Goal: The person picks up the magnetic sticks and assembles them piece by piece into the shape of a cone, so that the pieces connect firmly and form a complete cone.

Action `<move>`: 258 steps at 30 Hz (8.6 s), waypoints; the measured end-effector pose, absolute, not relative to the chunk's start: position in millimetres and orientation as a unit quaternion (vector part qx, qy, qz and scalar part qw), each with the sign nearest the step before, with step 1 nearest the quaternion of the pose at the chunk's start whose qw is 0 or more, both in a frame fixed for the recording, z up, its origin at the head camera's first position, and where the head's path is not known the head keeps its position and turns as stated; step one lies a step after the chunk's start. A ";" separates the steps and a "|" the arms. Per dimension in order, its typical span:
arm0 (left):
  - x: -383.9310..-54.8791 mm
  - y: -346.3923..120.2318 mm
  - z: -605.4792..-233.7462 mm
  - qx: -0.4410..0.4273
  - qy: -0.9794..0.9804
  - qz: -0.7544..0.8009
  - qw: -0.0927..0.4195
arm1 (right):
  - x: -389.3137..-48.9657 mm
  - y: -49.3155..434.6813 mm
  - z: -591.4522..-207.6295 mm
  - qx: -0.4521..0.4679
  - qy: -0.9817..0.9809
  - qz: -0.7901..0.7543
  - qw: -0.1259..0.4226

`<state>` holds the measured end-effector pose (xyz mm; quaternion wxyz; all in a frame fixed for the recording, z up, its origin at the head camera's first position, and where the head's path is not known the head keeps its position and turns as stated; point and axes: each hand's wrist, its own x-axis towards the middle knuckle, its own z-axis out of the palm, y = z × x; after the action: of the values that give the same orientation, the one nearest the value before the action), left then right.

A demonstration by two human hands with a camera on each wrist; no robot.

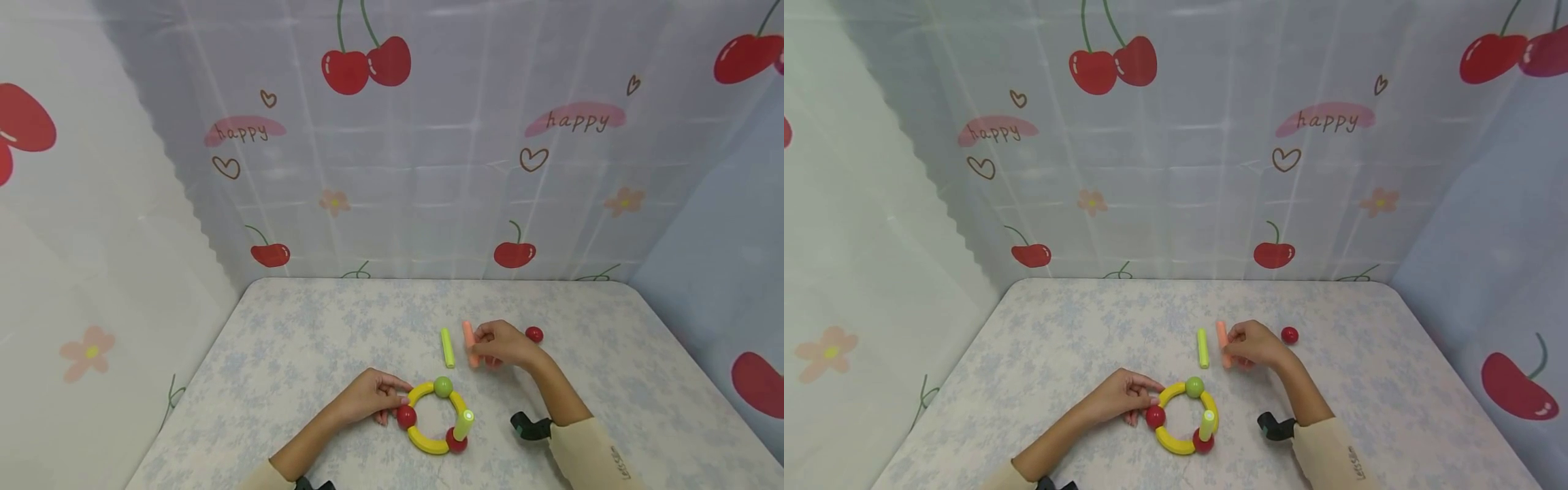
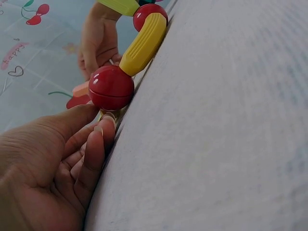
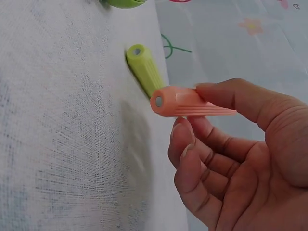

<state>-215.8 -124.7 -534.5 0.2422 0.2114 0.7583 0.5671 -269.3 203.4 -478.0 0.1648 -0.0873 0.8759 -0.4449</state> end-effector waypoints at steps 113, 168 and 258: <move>-254.0 -94.5 -513.7 0.231 0.823 0.470 0.221 | -183.4 201.1 -490.2 -0.325 0.847 -0.376 0.190; -228.6 -120.1 -531.4 0.198 0.761 0.555 0.271 | -277.5 169.2 -496.5 -0.066 0.913 -0.365 0.170; -224.7 -120.4 -527.3 0.202 0.750 0.570 0.269 | -250.2 161.4 -483.5 -0.354 0.816 -0.436 0.140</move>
<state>-224.7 -120.4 -527.3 0.2689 0.2018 0.7495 0.5703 -250.2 161.4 -483.5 0.1404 -0.3535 0.8157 -0.4358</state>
